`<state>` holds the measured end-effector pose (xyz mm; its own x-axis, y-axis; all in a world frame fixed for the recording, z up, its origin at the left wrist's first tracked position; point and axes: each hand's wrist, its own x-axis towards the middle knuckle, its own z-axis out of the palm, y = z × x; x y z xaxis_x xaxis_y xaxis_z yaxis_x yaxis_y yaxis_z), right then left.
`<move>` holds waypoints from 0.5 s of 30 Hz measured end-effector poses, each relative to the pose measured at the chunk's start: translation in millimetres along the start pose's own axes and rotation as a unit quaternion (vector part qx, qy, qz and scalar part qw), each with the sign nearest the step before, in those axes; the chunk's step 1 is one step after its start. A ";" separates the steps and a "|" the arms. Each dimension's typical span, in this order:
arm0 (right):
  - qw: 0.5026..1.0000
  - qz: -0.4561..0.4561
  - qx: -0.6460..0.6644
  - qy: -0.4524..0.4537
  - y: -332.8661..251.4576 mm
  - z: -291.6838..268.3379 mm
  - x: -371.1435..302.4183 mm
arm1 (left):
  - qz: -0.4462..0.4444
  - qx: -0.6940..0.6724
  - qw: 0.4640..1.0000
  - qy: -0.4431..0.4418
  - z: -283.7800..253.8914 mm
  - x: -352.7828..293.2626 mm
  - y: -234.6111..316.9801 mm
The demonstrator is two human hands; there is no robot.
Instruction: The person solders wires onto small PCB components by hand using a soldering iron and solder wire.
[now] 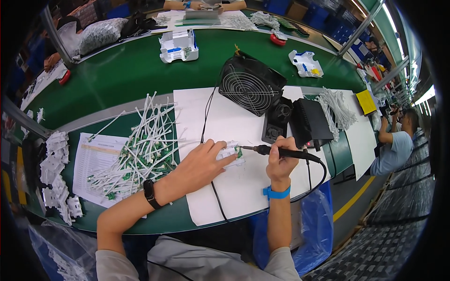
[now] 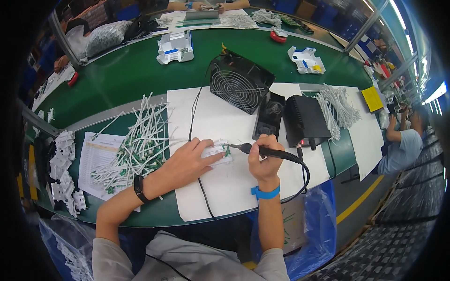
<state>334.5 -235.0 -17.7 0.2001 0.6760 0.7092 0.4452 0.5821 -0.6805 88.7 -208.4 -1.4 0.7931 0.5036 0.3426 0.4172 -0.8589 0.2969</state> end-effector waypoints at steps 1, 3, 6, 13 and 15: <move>1.000 -0.002 0.001 -0.001 -0.2 0.1 -0.1 | -0.001 -0.001 1.000 0.001 0.0 -0.1 0.2; 1.000 -0.003 0.002 -0.003 -0.4 0.1 0.0 | -0.005 -0.002 1.000 0.000 -0.2 0.0 0.8; 1.000 0.000 0.003 -0.002 -1.3 0.2 0.3 | -0.002 0.002 1.000 0.005 -1.0 0.4 1.1; 1.000 -0.004 0.011 0.011 -1.6 1.1 0.0 | -0.008 -0.004 1.000 0.000 -0.6 -0.7 1.0; 1.000 -0.003 0.018 0.014 -2.5 2.6 0.9 | -0.008 -0.006 1.000 -0.002 -0.4 -1.2 0.7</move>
<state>331.3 -234.6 -15.8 0.2220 0.6593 0.7184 0.4151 0.6028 -0.6814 87.9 -209.6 -1.2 0.7883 0.5166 0.3342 0.4243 -0.8498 0.3128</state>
